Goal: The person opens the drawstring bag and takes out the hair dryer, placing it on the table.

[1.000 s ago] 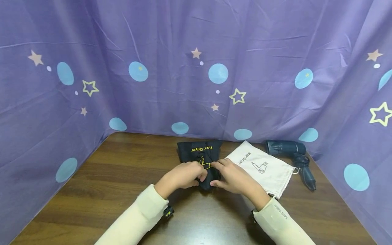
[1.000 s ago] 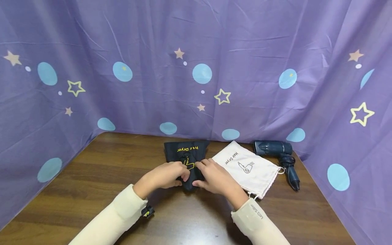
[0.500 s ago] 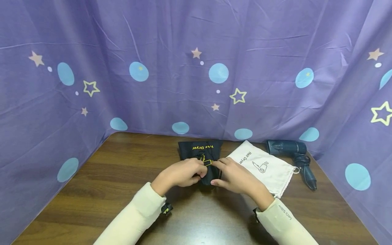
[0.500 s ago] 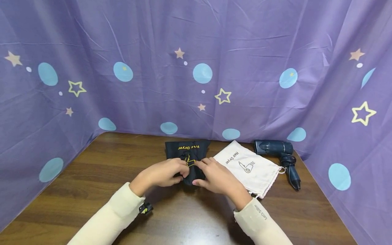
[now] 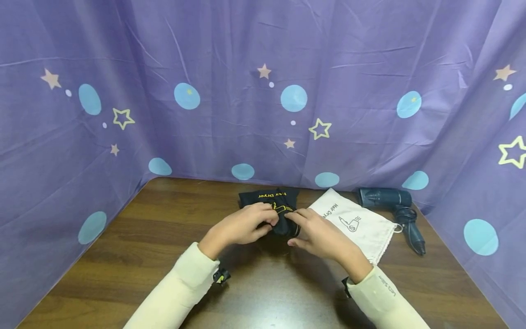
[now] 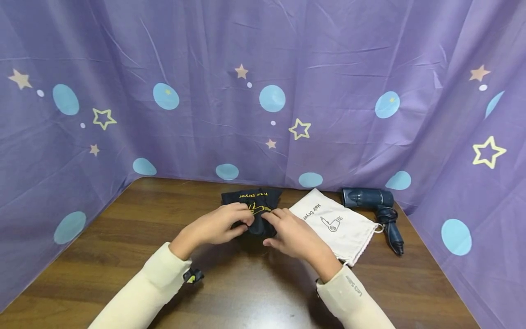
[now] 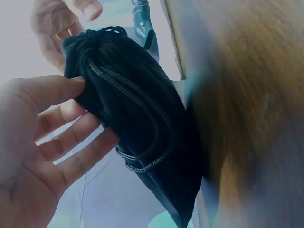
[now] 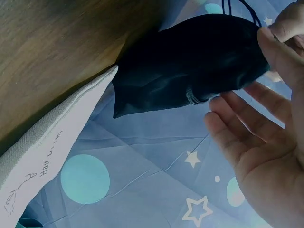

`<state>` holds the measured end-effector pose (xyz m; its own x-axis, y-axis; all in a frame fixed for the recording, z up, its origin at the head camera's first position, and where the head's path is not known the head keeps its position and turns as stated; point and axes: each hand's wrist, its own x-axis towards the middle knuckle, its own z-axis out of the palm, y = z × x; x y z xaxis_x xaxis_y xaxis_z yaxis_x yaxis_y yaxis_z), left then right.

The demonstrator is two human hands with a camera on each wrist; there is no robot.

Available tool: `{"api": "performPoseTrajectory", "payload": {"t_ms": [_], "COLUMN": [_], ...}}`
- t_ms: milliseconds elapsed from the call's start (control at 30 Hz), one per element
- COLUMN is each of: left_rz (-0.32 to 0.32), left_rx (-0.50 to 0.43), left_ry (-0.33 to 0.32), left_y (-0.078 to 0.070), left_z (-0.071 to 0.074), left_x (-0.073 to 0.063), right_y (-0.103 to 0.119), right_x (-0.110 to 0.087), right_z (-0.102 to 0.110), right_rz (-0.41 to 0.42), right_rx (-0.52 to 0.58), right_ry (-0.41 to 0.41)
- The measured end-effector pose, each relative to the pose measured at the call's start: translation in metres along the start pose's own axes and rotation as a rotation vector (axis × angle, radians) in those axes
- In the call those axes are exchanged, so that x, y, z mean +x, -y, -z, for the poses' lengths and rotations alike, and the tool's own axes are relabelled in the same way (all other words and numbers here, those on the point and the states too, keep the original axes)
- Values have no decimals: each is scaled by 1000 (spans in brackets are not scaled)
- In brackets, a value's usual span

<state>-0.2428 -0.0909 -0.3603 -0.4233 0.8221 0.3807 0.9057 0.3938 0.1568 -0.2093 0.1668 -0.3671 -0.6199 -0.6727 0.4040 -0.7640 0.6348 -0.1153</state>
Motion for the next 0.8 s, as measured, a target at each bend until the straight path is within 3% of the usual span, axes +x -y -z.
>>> {"api": "performPoseTrajectory", "payload": {"t_ms": [133,400,633,800], "left_rz": [-2,9,50,74], "left_rx": [-36,-59,-43,-34], "left_ry": [-41,-49,-87,-159], "left_y": [-1,1,-2,-2], "left_z": [5,9,8,6], "left_x": [-1,-2,-1,1], "right_y": [-3,-7,-5,-4], "right_x": [1,4,5,6], "right_z": [-1,-8,-12,-12], "right_rz": [20,76,112,111], "right_rx": [-16,-39,30,60], "right_ry": [-44,-141,-208,-263]}}
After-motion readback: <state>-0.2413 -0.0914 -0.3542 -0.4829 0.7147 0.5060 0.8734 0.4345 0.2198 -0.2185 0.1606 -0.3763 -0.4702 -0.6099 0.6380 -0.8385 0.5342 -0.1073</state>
